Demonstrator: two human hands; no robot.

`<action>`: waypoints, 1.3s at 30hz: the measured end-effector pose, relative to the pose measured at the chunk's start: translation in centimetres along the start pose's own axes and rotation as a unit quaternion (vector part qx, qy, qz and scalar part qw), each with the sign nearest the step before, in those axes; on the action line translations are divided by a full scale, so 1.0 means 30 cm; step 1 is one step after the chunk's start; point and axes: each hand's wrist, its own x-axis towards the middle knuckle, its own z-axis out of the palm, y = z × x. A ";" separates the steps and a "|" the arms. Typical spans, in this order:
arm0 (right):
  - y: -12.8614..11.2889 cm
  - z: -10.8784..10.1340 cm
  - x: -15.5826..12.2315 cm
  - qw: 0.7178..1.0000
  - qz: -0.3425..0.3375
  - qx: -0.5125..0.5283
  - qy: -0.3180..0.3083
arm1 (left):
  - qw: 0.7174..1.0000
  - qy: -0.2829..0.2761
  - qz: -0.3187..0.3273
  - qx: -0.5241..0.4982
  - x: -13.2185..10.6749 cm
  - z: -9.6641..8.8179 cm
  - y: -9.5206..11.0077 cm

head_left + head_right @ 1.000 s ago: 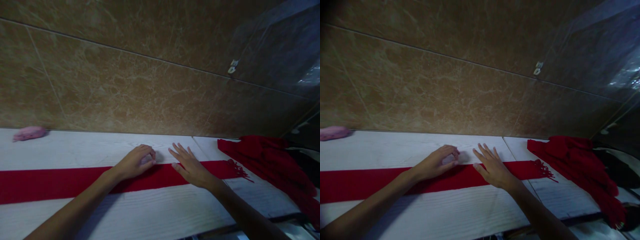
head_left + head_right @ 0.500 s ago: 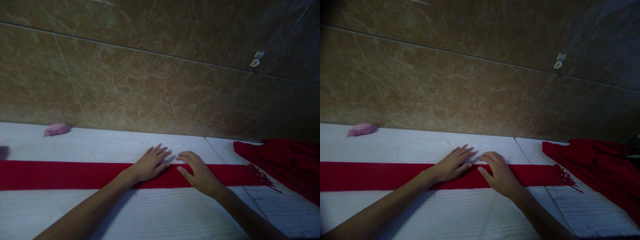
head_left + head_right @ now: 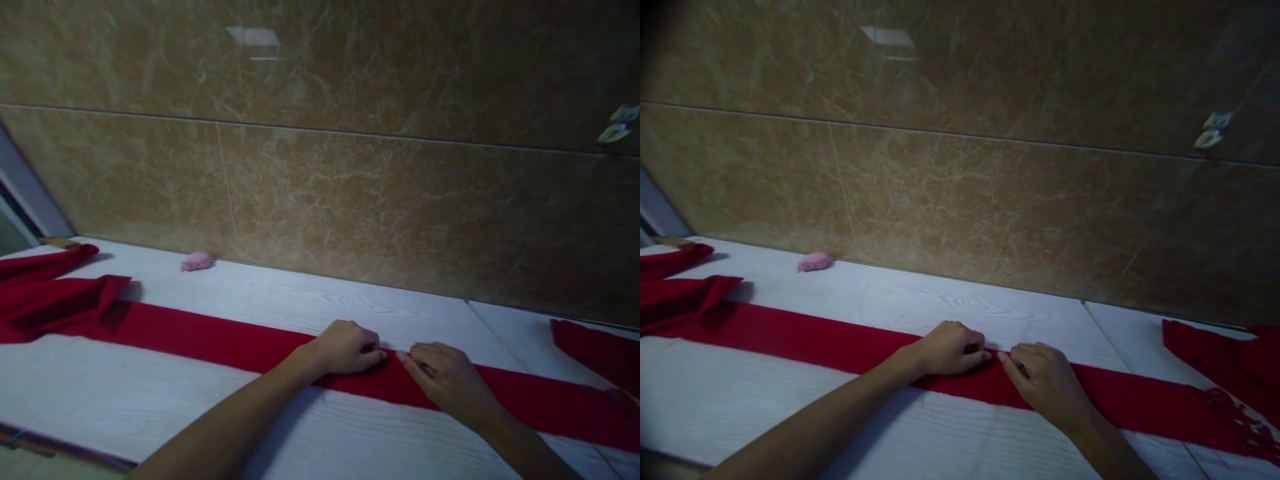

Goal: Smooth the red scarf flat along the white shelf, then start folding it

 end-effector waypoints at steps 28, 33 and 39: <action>0.020 0.092 -0.046 0.994 0.069 0.072 -0.045 | 0.999 -0.026 -0.034 0.000 -0.009 -0.025 0.006; 0.020 0.088 -0.048 0.994 0.068 0.076 -0.046 | 0.999 -0.024 -0.044 -0.011 -0.008 -0.021 0.009; 0.019 0.085 -0.046 0.994 0.065 0.084 -0.039 | 0.998 -0.017 -0.048 -0.029 -0.006 -0.020 0.008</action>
